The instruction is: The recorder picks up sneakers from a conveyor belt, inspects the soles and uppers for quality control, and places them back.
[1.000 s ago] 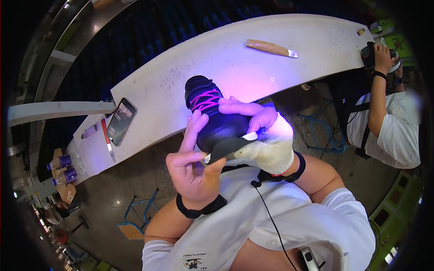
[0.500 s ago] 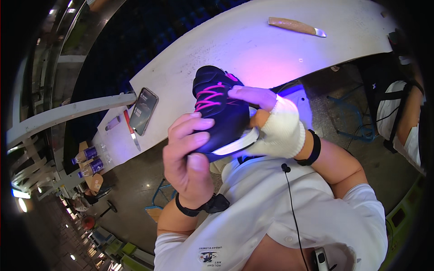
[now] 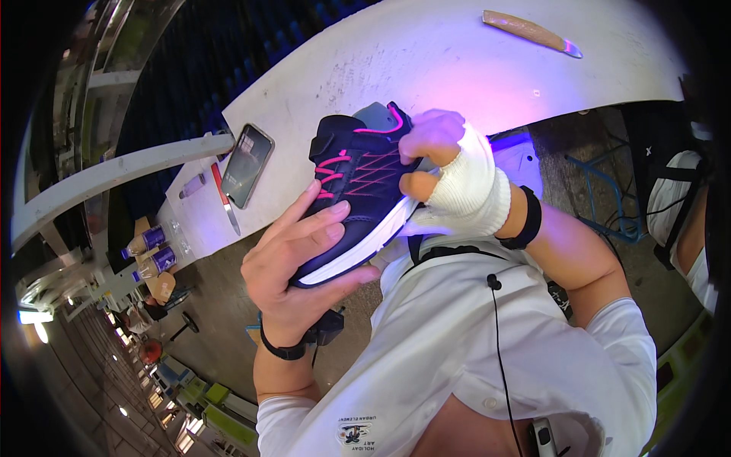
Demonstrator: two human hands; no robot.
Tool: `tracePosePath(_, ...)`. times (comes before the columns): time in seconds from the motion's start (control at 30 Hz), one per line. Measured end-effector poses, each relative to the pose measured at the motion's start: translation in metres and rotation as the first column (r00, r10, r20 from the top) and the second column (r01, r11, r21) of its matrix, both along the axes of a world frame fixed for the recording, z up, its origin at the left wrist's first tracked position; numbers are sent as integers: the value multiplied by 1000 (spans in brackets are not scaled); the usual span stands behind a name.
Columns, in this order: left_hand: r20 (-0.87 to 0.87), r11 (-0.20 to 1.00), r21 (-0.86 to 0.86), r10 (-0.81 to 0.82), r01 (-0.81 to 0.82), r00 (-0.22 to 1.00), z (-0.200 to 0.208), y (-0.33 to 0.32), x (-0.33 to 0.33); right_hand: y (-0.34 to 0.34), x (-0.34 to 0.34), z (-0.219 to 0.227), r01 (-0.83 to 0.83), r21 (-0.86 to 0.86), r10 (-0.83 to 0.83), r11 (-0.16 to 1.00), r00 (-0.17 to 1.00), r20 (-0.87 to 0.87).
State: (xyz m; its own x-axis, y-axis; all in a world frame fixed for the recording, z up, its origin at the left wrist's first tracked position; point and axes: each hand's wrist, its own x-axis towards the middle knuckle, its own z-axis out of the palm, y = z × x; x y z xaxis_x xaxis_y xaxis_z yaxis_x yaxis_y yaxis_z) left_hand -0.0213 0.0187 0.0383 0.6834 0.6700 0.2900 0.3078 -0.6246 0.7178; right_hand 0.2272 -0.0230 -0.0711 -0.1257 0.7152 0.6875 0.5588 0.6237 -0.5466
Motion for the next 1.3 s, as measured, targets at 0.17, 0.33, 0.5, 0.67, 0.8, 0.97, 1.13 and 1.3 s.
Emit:
tracePosePath(0.17, 106, 989, -150, 11, 5, 994, -20, -1, -31, 13, -7, -4, 38, -12, -38, 999, 999, 2)
tracePosePath(0.33, -102, 957, -269, 83, -108, 991, -26, -7, -53, 16, -20, -13, -106, -145, 108, 984, 994, 1)
tracePosePath(0.5, -534, 871, -343, 127, -352, 836, -29, -13, -41, 9, -32, -21, -106, -71, 113, 992, 988, 107)
tracePosePath(0.67, -592, 881, -164, 271, -443, 759, -35, -19, -16, 1, -38, -34, -48, -37, 52, 998, 994, 101)
tracePosePath(0.8, -595, 898, -109, 285, -427, 752, -12, -9, -20, -5, -36, -49, -29, -10, 30, 1000, 988, 151)
tracePosePath(0.97, -85, 934, -355, 10, -40, 996, 21, 10, -12, -15, -10, -16, -32, -136, -26, 990, 913, -407)
tracePosePath(1.13, 145, 997, 22, -82, 80, 986, -37, -11, 57, -30, 46, 70, -212, -109, 134, 971, 863, -487)
tracePosePath(1.3, 329, 997, -5, 80, -83, 941, -85, -45, 79, -43, 54, 94, -122, -209, 74, 970, 972, -223)
